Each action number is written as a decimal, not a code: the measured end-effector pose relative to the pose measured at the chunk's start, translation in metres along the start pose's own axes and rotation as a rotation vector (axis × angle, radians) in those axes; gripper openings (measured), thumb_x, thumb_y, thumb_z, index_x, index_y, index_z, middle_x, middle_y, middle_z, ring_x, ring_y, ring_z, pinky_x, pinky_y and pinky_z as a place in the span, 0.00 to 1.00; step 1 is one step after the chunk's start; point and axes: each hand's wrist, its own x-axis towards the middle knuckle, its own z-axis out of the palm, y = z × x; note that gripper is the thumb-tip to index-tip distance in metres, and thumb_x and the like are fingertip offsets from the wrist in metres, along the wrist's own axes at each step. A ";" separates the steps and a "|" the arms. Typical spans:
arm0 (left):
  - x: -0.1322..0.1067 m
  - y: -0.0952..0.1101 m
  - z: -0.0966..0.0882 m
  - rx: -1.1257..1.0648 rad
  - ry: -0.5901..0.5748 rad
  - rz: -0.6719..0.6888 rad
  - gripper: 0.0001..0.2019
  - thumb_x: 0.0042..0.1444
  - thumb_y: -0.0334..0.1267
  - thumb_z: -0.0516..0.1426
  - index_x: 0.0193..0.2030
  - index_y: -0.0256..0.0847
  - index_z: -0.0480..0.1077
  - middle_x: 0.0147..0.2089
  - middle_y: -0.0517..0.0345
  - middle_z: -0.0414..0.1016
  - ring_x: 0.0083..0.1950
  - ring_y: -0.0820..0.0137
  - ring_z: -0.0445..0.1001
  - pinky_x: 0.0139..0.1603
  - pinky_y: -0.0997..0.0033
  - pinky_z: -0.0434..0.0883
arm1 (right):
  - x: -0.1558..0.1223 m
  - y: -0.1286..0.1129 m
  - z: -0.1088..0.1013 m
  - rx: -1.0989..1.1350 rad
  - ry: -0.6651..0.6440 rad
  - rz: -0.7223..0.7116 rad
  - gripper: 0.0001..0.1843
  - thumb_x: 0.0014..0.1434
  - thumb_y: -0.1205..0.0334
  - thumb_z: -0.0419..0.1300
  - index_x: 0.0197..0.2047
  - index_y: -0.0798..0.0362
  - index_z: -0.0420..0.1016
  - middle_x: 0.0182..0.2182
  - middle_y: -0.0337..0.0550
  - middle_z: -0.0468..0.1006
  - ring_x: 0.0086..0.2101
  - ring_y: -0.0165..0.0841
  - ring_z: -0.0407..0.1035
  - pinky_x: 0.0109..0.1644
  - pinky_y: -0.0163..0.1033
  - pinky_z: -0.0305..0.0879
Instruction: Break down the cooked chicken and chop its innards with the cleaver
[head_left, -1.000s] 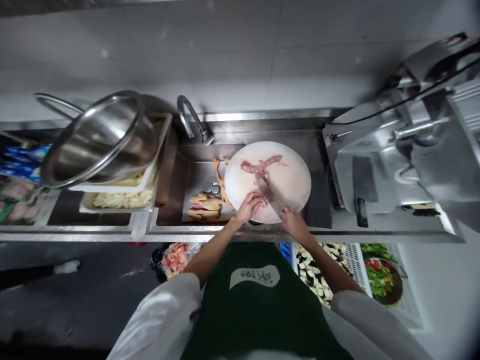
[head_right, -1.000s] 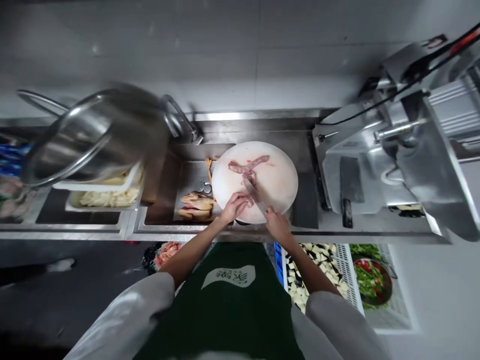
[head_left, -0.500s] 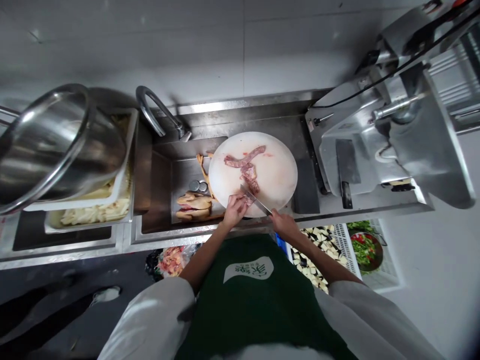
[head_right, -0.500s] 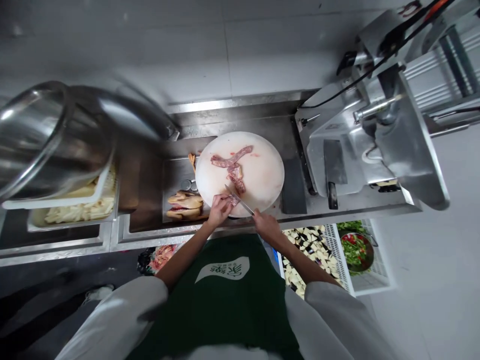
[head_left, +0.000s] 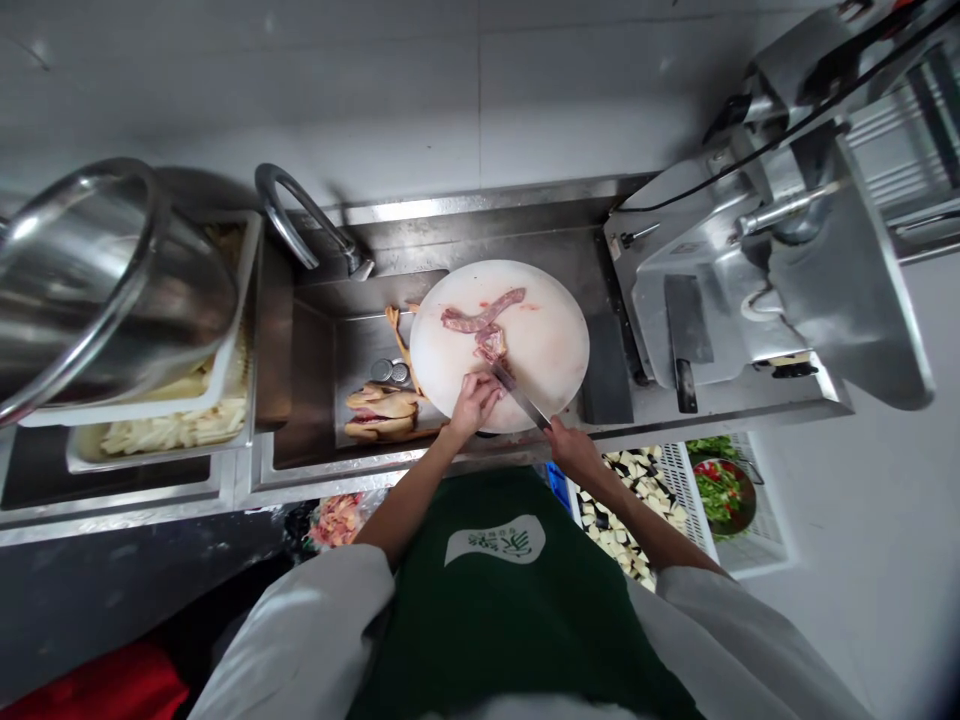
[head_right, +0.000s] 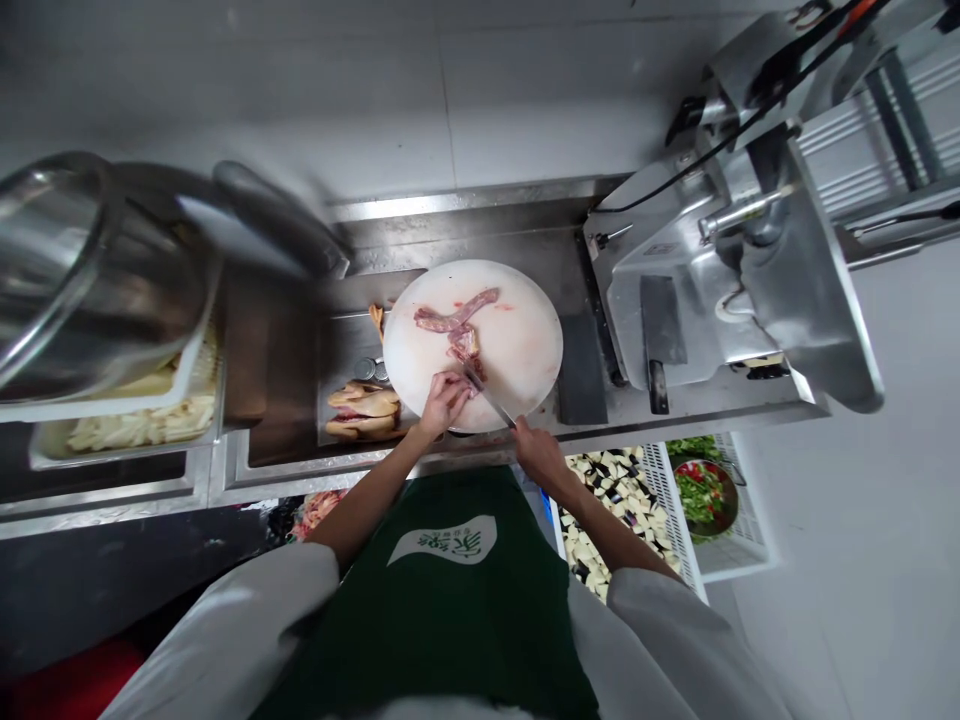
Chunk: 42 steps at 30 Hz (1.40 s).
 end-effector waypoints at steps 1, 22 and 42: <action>-0.001 0.000 0.000 0.020 -0.005 0.000 0.11 0.70 0.41 0.54 0.45 0.39 0.77 0.50 0.45 0.70 0.56 0.60 0.69 0.61 0.53 0.71 | -0.001 0.000 -0.001 -0.006 -0.005 -0.009 0.19 0.78 0.57 0.40 0.60 0.56 0.65 0.41 0.55 0.82 0.44 0.46 0.79 0.44 0.41 0.63; 0.010 0.005 -0.001 0.000 0.021 0.164 0.09 0.72 0.35 0.51 0.45 0.38 0.73 0.45 0.46 0.74 0.50 0.61 0.70 0.55 0.55 0.72 | -0.002 -0.023 -0.035 -0.037 -0.019 -0.084 0.15 0.78 0.60 0.42 0.57 0.58 0.63 0.42 0.59 0.81 0.45 0.46 0.79 0.46 0.41 0.66; 0.159 0.088 -0.081 0.280 -0.012 0.276 0.36 0.68 0.58 0.51 0.77 0.44 0.51 0.81 0.50 0.46 0.82 0.46 0.35 0.76 0.29 0.44 | 0.035 -0.053 -0.020 0.008 0.093 -0.072 0.20 0.78 0.60 0.39 0.63 0.61 0.62 0.46 0.61 0.81 0.49 0.44 0.79 0.52 0.41 0.70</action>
